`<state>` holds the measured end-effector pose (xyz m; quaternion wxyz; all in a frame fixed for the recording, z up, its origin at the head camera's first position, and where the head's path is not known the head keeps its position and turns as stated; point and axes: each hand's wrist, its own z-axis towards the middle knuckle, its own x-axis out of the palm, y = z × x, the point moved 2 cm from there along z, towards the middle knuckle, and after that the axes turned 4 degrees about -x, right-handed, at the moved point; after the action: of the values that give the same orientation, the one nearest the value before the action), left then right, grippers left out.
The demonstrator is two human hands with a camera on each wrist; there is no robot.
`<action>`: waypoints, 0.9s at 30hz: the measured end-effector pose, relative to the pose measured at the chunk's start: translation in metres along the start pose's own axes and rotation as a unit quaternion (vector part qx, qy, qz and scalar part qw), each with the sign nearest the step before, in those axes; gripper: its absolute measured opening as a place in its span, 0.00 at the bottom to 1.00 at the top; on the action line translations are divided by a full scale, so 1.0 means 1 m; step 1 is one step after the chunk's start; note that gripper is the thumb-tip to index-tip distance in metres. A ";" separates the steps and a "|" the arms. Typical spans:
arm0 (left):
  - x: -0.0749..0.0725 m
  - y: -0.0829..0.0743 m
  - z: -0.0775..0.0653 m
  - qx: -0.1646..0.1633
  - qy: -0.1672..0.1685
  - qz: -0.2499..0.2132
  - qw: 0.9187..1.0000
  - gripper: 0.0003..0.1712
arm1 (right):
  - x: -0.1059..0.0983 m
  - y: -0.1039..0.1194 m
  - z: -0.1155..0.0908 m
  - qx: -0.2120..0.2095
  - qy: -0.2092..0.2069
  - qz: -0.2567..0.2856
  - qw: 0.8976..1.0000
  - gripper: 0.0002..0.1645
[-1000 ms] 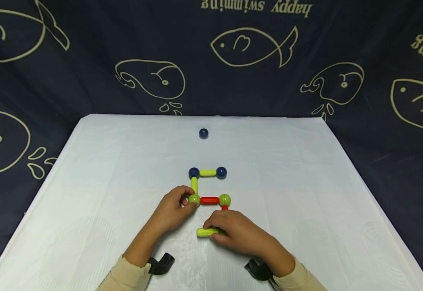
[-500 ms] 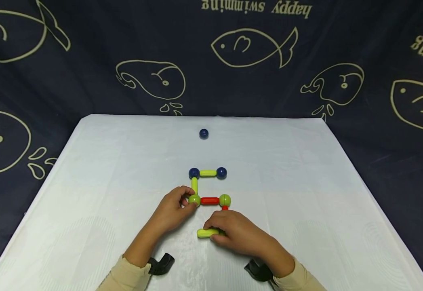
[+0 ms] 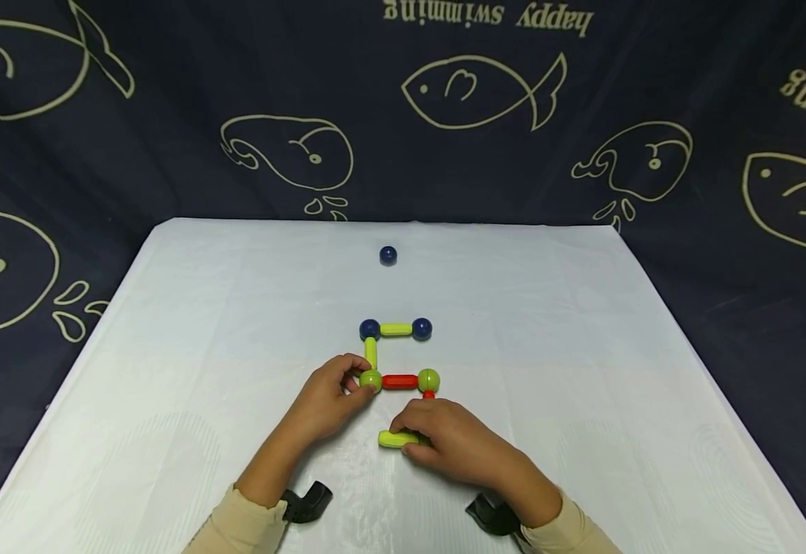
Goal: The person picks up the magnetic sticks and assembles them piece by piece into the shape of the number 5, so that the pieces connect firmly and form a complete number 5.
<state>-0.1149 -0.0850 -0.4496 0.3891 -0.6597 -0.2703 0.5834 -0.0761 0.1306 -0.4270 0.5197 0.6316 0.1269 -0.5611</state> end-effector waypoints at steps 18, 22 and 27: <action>-0.001 0.002 0.000 -0.008 -0.006 -0.002 1.000 0.14 | 0.001 -0.002 0.001 -0.002 -0.004 -0.006 1.000 0.11; -0.001 0.003 0.001 -0.011 -0.011 -0.005 1.000 0.14 | 0.000 -0.002 0.001 -0.002 -0.002 -0.010 1.000 0.12; -0.001 0.002 0.001 -0.012 -0.009 -0.010 1.000 0.14 | 0.001 -0.003 0.001 -0.016 -0.006 -0.015 1.000 0.10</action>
<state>-0.1166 -0.0867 -0.4504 0.3839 -0.6564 -0.2874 0.5824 -0.0783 0.1302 -0.4293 0.5218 0.6179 0.1420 -0.5708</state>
